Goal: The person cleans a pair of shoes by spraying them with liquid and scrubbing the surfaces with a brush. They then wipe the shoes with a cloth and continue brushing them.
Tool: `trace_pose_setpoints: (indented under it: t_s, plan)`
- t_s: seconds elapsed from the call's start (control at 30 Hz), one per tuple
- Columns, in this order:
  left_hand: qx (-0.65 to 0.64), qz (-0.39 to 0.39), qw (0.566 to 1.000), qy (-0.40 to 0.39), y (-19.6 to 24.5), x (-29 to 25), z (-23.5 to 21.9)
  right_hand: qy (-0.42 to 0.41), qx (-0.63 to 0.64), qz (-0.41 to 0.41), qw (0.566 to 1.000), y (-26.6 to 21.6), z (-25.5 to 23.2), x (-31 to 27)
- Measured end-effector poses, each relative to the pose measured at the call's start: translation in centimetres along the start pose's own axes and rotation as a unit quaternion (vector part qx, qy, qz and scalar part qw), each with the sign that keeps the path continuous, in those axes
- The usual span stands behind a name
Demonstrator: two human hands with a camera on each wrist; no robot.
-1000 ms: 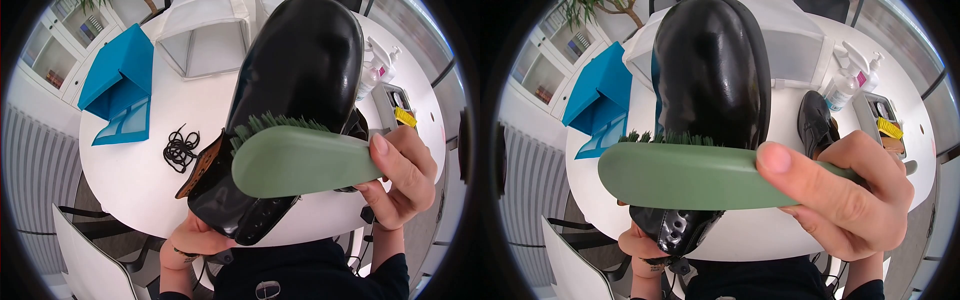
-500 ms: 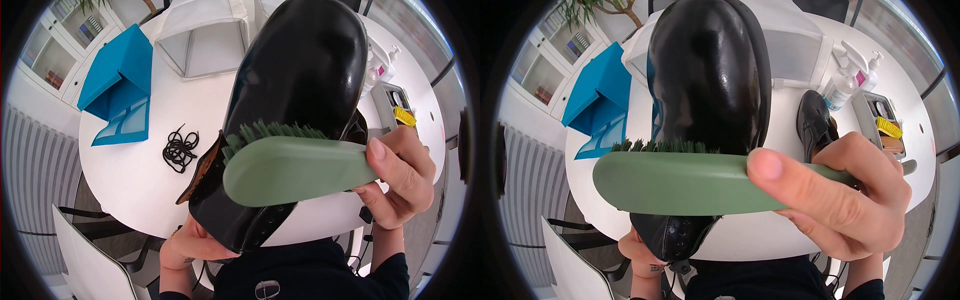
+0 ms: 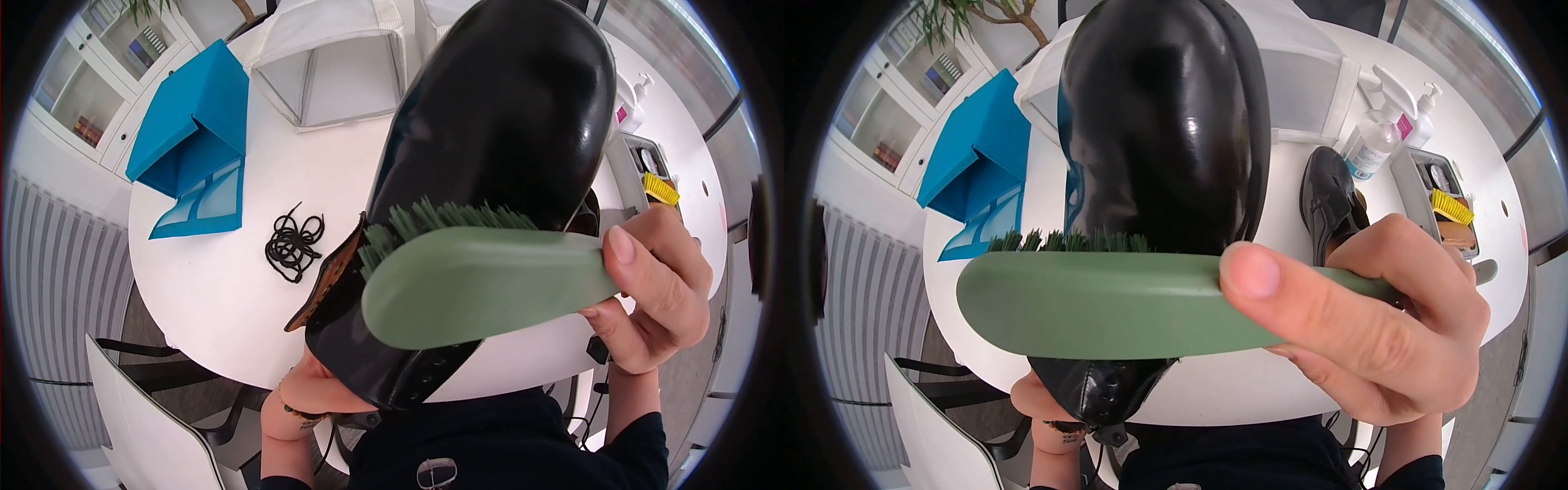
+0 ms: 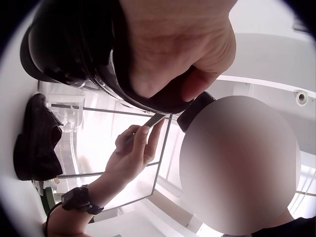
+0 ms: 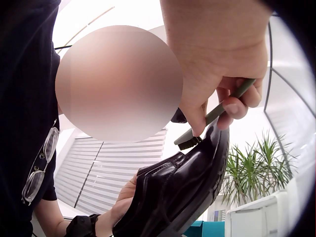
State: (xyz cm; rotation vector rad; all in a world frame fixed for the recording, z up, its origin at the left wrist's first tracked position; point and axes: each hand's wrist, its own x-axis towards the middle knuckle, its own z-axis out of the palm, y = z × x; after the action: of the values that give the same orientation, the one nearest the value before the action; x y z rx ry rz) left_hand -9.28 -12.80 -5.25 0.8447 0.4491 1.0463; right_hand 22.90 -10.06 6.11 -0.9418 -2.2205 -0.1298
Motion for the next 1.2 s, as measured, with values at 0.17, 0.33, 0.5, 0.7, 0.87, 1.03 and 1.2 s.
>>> trace_pose_setpoints:
  t_s: [0.17, 0.33, 0.5, 0.7, 0.87, 1.03, 1.2]
  plan:
    - [0.016, 0.004, 1.0, 0.001, -0.8, 1.0, 0.9, -0.006, 0.0, 0.006, 1.0, 0.0, -0.1, 0.1]
    - [0.035, 0.011, 0.999, 0.002, -3.6, 4.2, 3.9, -0.009, -0.011, 0.022, 1.0, -0.5, -0.1, 0.1]
    - [0.054, 0.018, 0.998, 0.006, -3.6, 3.6, 3.6, -0.012, -0.021, 0.021, 0.999, -0.6, -0.1, 0.1]
    - [0.077, 0.025, 0.997, 0.01, -1.4, 1.7, 1.1, -0.021, -0.035, 0.027, 0.999, -1.5, -0.3, 0.1]
    - [0.096, 0.031, 0.995, 0.012, -2.7, 2.2, 2.2, 0.023, -0.017, 0.029, 0.999, -1.7, 0.6, -0.3]
    - [0.116, 0.037, 0.992, 0.014, -2.1, 1.8, 1.5, 0.027, -0.029, 0.042, 0.998, -1.8, 0.5, -0.4]
    - [0.135, 0.043, 0.99, 0.016, -1.8, 1.3, 1.1, 0.03, 0.044, -0.009, 0.999, -0.9, 0.5, 0.1]
